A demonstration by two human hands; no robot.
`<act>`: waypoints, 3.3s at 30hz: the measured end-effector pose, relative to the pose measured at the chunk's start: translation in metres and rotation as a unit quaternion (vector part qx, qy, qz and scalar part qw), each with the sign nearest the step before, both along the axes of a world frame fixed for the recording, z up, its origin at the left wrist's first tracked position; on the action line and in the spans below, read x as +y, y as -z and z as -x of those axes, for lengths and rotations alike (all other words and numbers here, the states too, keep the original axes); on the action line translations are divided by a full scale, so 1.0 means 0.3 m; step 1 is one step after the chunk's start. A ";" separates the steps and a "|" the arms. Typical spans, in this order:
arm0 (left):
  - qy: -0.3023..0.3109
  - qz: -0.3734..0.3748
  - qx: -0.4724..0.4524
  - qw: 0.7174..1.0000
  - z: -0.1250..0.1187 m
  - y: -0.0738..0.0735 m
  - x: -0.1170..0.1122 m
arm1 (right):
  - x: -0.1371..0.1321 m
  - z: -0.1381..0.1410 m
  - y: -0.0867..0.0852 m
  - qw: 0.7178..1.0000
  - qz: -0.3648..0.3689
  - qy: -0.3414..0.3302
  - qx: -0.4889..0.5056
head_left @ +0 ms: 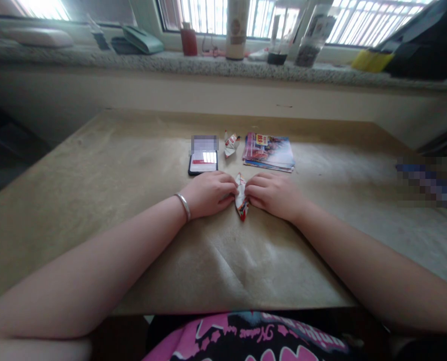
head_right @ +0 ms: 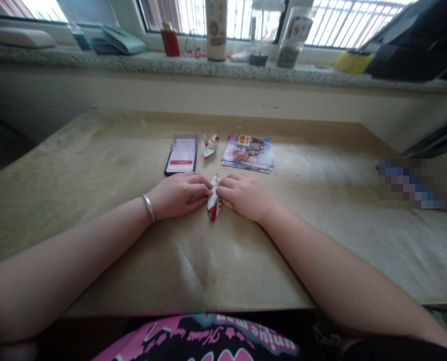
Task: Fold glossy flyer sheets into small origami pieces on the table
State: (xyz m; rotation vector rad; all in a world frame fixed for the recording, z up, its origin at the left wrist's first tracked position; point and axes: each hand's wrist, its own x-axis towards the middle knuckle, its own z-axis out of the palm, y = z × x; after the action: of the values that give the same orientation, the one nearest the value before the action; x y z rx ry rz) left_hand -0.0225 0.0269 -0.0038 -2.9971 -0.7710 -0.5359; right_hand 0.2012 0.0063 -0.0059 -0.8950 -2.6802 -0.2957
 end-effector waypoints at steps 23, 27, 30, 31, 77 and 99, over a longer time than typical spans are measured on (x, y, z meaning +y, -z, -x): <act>-0.004 -0.103 0.060 0.993 -0.032 0.003 -0.004 | 0.017 -0.001 0.040 0.973 0.149 0.023 0.176; -0.024 -0.130 0.067 0.989 -0.042 0.000 -0.015 | 0.014 -0.008 0.029 0.981 0.131 0.027 0.143; -0.029 -0.147 0.062 0.987 -0.046 0.000 -0.020 | 0.012 -0.011 0.019 0.985 0.121 0.018 0.122; -0.031 -0.151 0.060 0.986 -0.046 0.001 -0.020 | 0.011 -0.011 0.016 0.987 0.115 0.015 0.114; -0.056 -0.087 0.015 0.995 -0.042 0.005 -0.015 | -0.003 0.015 -0.002 0.993 0.080 0.046 0.078; -0.174 0.022 -0.049 0.983 -0.068 0.018 -0.010 | 0.025 0.041 0.047 0.933 0.190 0.197 0.233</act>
State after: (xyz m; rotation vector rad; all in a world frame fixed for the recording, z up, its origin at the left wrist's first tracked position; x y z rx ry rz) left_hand -0.0021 0.0237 -0.0091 -2.7930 -1.2937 -0.6567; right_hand 0.1888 0.0138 -0.0199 -1.4132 -2.1318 0.3336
